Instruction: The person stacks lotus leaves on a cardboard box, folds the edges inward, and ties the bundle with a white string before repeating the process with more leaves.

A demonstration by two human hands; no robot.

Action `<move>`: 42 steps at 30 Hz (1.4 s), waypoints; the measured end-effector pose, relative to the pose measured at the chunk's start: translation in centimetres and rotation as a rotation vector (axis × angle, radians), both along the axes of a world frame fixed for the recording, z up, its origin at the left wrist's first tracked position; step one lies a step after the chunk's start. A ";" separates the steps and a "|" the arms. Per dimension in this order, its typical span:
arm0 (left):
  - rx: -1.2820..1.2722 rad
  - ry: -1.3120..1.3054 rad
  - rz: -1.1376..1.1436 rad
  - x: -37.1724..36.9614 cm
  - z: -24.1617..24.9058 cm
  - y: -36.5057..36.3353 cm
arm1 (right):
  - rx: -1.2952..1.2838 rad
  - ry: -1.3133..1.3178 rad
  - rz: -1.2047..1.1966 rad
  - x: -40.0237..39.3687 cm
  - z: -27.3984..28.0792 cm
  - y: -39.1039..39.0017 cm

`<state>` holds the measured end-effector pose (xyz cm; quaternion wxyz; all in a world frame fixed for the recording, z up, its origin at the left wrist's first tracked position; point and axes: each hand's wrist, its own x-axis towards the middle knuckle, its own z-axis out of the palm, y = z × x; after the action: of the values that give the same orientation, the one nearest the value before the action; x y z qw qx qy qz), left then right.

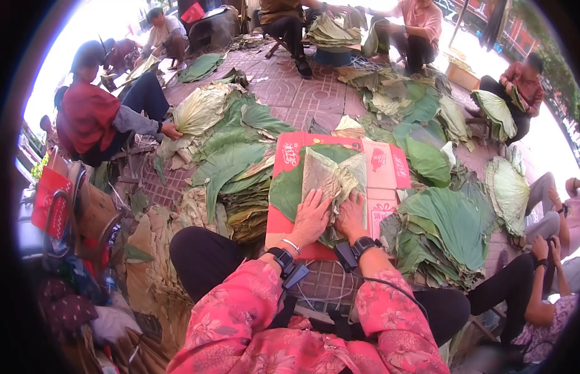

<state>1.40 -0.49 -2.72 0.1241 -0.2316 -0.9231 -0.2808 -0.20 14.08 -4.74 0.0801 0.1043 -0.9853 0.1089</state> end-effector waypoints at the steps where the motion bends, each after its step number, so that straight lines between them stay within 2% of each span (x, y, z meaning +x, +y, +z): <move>1: -0.012 0.013 -0.019 0.0 -0.1 -0.2 | 0.012 0.005 -0.005 0.0 0.0 0.0; 5: -0.058 0.042 -0.073 0.4 0.1 -0.5 | 0.127 -0.136 -0.009 0.3 1.2 -0.1; 8: -0.088 0.061 -0.099 0.5 0.6 -0.6 | 0.116 -0.151 0.006 0.6 1.3 0.1; 11: -0.105 0.064 -0.113 0.5 0.5 -0.5 | -0.110 0.093 0.031 0.7 0.0 0.3; 14: -0.099 0.018 -0.102 0.4 0.3 -0.5 | -0.001 -0.034 0.007 0.3 -0.2 0.3; 18: -0.087 -0.026 -0.077 0.4 0.2 -0.6 | -0.139 0.090 -0.007 -0.4 -1.1 0.6; 21: -0.144 -0.010 -0.068 0.4 -0.2 -0.4 | -0.828 0.104 -0.141 -0.9 -1.4 1.5; 22: -0.172 -0.005 -0.067 0.4 -0.2 -0.3 | -0.871 0.090 -0.207 -0.9 -1.0 1.7; 25: -0.181 0.004 -0.057 0.4 -0.2 -0.3 | -0.740 0.298 -0.175 -0.9 1.2 2.0; 26: -0.187 -0.008 -0.049 0.3 -0.3 -0.3 | -0.519 0.348 -0.161 -0.7 2.1 1.9; 29: -0.175 -0.069 -0.053 0.1 -0.9 0.2 | -0.405 0.394 0.131 0.6 7.0 -0.5; 31: -0.150 -0.110 -0.063 -0.2 -0.9 -0.1 | -0.399 0.255 0.138 0.5 5.0 -1.3; 32: -0.082 -0.003 -0.058 -0.2 -1.3 -0.4 | -0.403 0.193 0.153 0.1 3.9 -2.0; 35: 0.370 -0.069 -0.139 -1.4 -4.0 -2.7 | -0.296 0.016 0.111 0.6 0.7 -2.2; 36: 0.496 -0.021 0.043 -0.5 -2.6 -3.4 | -0.266 0.015 0.113 0.4 -0.1 -2.2; 39: 0.609 -0.029 0.706 0.4 -0.7 -6.5 | -0.203 0.053 0.133 0.9 0.5 -2.3; 41: 0.676 -0.400 0.907 -1.1 -3.6 -9.3 | -0.191 0.042 0.134 0.9 0.4 -2.3; 42: 1.044 -0.737 0.758 -1.6 -4.9 -10.9 | -0.182 0.046 0.137 0.9 0.5 -2.3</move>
<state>-0.23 -11.35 -7.62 -0.0114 0.3011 -0.6680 -0.6805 0.70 11.80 -4.23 0.1041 0.1661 -0.9598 0.2007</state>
